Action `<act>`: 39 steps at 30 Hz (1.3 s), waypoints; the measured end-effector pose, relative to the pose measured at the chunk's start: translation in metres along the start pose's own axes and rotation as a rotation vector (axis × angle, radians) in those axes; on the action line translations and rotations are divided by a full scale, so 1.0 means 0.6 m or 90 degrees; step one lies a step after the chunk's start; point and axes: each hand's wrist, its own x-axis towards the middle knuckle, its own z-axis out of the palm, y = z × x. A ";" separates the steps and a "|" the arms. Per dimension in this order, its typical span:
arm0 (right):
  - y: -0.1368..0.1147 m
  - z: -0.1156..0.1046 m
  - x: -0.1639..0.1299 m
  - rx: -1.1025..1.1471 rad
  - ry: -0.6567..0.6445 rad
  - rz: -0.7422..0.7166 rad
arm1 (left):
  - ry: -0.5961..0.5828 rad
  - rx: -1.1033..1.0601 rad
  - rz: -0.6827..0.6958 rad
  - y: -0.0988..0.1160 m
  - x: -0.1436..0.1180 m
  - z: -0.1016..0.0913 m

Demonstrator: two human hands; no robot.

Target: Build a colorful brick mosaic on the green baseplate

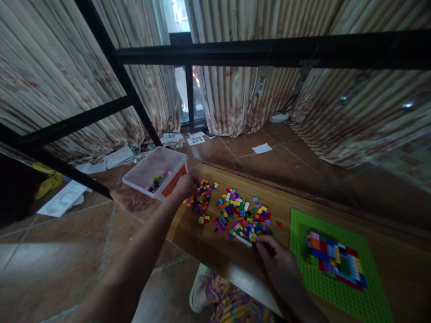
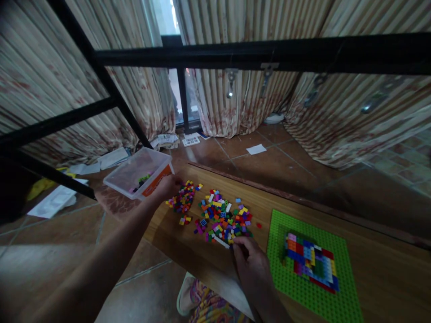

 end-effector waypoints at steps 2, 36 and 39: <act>0.005 -0.002 0.000 0.001 -0.006 -0.011 | -0.009 0.009 -0.001 0.002 0.000 -0.002; -0.025 -0.088 -0.135 0.223 0.087 -0.115 | -0.352 -0.914 -0.148 0.312 -0.370 0.100; -0.006 -0.110 -0.165 0.244 0.118 -0.085 | -0.413 -1.031 -0.231 0.353 -0.401 0.123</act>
